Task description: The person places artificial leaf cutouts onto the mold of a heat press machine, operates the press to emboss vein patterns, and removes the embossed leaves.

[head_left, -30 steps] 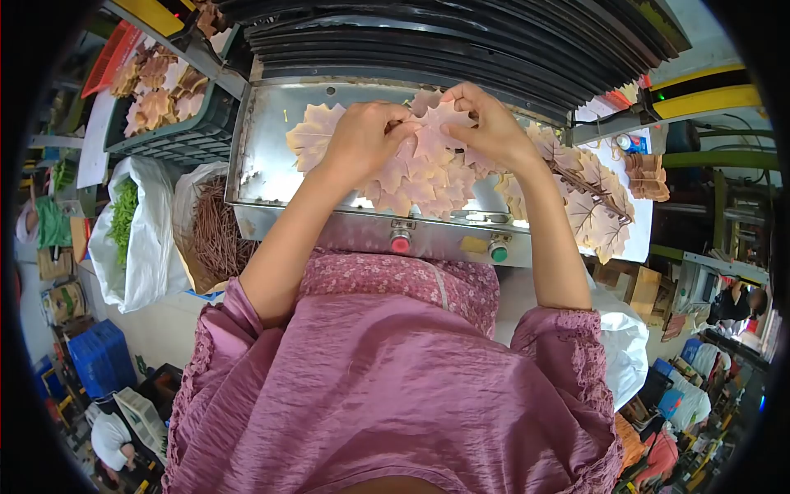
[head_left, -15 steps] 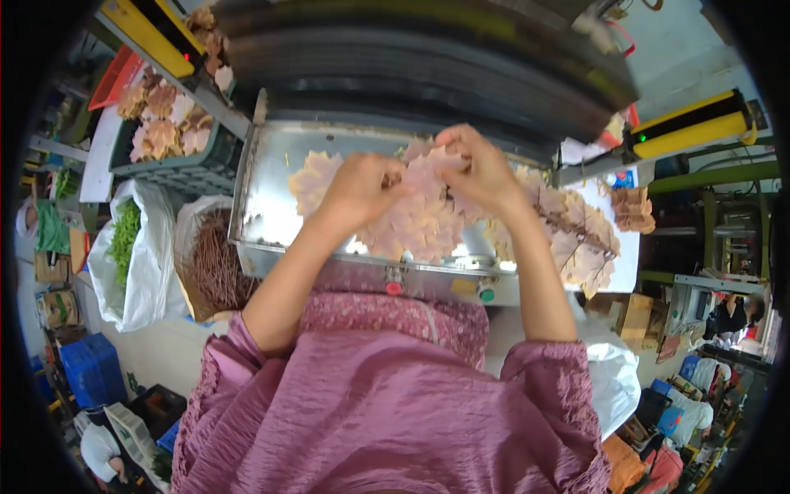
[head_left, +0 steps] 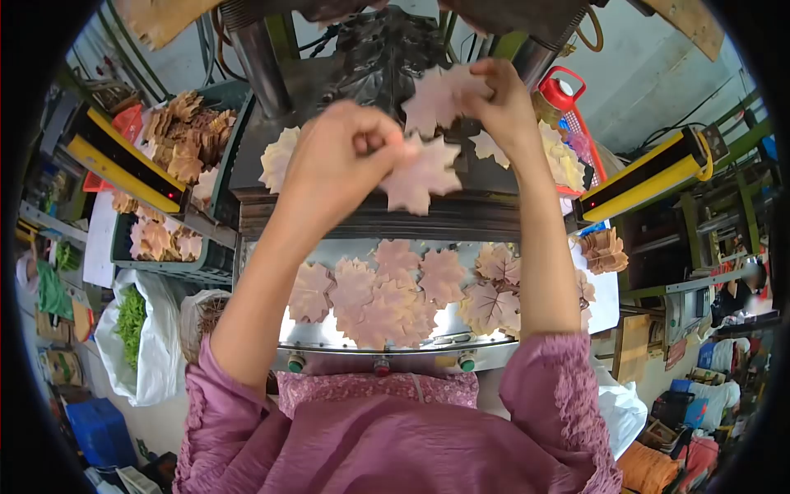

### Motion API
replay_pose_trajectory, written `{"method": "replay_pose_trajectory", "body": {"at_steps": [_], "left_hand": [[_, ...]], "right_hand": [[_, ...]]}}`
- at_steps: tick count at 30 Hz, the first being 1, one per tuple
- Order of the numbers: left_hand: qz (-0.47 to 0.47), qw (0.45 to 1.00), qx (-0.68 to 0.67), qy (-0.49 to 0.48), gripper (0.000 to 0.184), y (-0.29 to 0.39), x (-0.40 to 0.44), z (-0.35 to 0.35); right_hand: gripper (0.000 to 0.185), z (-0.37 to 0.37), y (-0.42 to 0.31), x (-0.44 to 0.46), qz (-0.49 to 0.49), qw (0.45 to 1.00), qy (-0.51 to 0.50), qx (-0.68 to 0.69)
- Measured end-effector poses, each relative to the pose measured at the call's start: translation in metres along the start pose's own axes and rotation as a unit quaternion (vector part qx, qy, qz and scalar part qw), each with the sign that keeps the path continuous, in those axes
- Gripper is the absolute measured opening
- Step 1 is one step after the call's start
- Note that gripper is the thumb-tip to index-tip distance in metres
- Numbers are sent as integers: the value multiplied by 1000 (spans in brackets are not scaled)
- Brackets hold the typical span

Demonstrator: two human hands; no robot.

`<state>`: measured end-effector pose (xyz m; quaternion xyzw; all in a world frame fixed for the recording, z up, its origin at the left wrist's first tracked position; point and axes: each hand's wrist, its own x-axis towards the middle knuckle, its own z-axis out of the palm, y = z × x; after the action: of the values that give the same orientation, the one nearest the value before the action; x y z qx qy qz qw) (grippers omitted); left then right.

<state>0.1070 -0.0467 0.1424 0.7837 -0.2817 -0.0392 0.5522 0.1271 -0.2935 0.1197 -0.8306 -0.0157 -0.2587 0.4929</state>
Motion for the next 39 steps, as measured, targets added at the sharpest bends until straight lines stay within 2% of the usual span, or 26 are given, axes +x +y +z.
{"method": "replay_pose_trajectory", "body": {"at_steps": [2, 3, 7, 8, 12, 17, 20, 22, 24, 28, 32, 33, 37, 39], "left_hand": [[37, 980, 168, 102, 11, -5, 35, 5], [42, 979, 171, 104, 11, -11, 42, 7], [105, 955, 238, 141, 14, -42, 65, 20], [108, 955, 237, 144, 14, -42, 69, 21], [108, 930, 334, 111, 15, -36, 70, 27], [116, 927, 328, 138, 26, -42, 76, 31], [128, 951, 253, 123, 29, -28, 60, 11], [89, 971, 155, 162, 31, -19, 21, -18], [41, 955, 207, 209, 35, -39, -20, -45], [23, 943, 243, 225, 33, -94, -15, -63], [-64, 903, 395, 159, 27, -130, -1, -66], [-64, 903, 393, 161, 27, -132, 0, -68], [-127, 935, 299, 141, 18, -137, 1, -73], [-113, 949, 253, 151, 17, -134, -6, -76]], "right_hand": [[43, 13, 23, 40, -29, 999, -2, -17], [43, 18, 33, 46, -34, 999, 1, -15], [43, 37, 73, 74, -105, 956, -54, -268], [43, 37, 76, 79, -110, 955, -53, -270], [48, 30, 91, 74, -128, 916, 22, -379], [45, 33, 105, 81, -137, 923, 44, -357], [43, 33, 110, 96, -150, 925, 58, -344], [42, 41, 110, 117, -170, 926, 65, -330], [41, 51, 108, 134, -188, 927, 78, -314], [39, 56, 109, 112, -187, 932, 81, -300], [30, 56, 76, 110, -265, 917, 64, -291], [30, 56, 76, 109, -267, 916, 63, -292], [28, 56, 80, 99, -215, 936, 101, -259], [28, 48, 68, 87, -116, 958, 46, -257]]}}
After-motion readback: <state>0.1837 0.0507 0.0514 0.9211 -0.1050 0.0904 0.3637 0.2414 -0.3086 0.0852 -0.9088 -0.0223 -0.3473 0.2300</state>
